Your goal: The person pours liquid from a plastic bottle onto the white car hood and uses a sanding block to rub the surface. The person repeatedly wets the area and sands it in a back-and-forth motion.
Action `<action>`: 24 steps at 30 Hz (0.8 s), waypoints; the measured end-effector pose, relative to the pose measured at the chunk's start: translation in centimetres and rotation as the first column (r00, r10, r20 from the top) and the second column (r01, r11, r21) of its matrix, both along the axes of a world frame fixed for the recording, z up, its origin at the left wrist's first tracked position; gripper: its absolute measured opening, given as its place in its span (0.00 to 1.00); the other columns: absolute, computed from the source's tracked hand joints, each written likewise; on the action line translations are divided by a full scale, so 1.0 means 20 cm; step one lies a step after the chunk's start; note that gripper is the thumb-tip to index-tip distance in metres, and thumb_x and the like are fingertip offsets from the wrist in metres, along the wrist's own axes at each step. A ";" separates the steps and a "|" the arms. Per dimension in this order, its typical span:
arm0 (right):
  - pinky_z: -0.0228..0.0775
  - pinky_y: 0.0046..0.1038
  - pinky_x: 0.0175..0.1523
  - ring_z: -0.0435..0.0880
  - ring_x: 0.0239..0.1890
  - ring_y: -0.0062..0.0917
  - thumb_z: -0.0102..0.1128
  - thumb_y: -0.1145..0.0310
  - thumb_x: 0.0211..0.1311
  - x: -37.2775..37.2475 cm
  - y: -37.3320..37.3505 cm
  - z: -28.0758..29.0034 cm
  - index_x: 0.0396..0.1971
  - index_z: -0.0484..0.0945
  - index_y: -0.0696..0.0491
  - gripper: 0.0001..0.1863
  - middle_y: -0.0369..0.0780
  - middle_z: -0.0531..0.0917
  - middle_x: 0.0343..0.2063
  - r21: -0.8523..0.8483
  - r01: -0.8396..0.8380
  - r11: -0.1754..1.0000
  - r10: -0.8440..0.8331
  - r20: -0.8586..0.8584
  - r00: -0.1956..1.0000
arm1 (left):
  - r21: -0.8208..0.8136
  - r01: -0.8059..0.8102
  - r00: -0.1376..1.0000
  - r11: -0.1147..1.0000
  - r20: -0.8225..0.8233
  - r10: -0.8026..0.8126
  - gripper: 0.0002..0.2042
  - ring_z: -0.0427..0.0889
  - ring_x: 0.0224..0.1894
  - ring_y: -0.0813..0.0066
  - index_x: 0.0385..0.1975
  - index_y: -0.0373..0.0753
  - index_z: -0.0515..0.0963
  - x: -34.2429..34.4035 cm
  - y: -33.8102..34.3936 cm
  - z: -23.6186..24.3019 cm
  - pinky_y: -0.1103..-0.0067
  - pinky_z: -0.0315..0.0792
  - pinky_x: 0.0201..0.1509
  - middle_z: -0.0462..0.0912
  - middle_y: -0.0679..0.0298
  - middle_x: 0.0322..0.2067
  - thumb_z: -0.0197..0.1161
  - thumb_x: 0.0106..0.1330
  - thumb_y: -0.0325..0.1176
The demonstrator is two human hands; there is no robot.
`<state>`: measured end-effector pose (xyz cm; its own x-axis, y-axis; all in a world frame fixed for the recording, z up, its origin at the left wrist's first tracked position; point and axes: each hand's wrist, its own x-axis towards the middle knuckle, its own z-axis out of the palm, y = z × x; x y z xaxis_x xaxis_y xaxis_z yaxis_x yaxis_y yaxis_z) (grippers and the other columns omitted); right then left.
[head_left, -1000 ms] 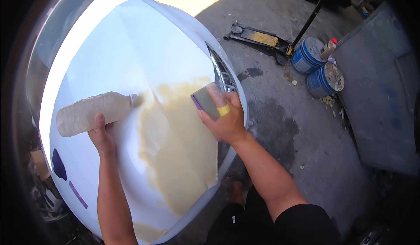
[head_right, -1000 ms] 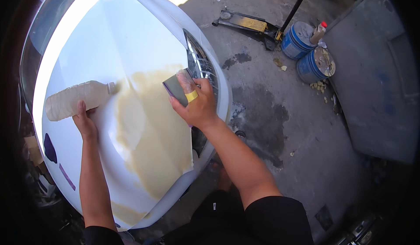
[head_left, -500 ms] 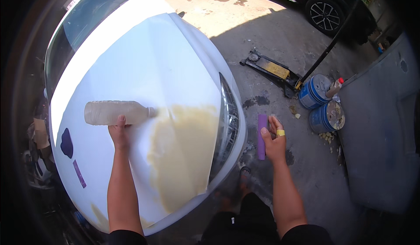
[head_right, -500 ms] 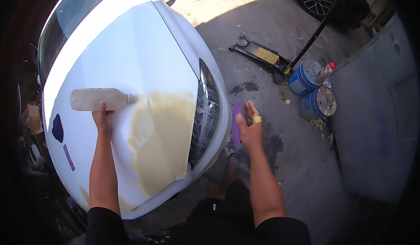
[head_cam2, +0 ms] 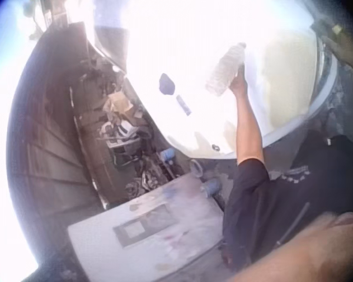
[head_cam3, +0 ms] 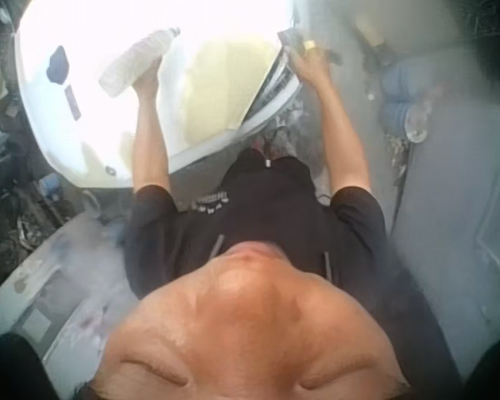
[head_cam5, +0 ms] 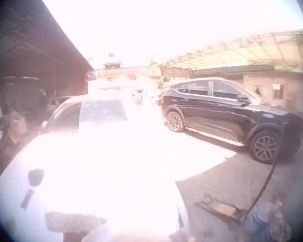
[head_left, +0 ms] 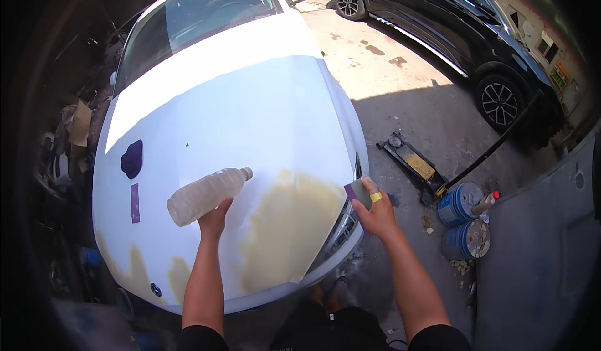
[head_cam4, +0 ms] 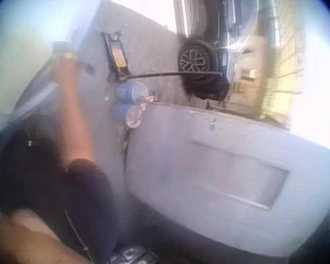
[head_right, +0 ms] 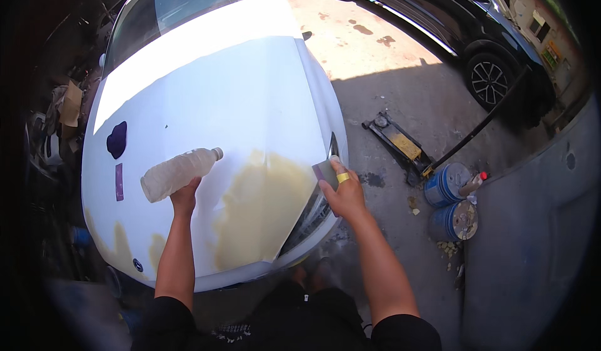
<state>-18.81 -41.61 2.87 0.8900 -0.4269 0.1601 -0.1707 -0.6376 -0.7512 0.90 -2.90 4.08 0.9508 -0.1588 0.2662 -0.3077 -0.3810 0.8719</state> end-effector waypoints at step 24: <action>0.65 0.39 0.66 0.71 0.64 0.49 0.58 0.55 0.68 0.58 0.73 0.28 0.71 0.57 0.52 0.36 0.56 0.65 0.67 0.147 -0.414 0.898 0.423 -0.036 0.906 | 0.498 0.238 0.719 0.834 0.487 -0.496 0.25 0.81 0.51 0.48 0.51 0.49 0.78 -0.31 0.16 0.18 0.64 0.79 0.51 0.78 0.48 0.54 0.66 0.51 0.20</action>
<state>-7.24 -27.06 8.38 0.9976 -0.0262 0.0636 0.0384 -0.5560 -0.8303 -5.23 0.29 7.75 0.4720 -0.6684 0.5749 -0.8813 -0.3759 0.2865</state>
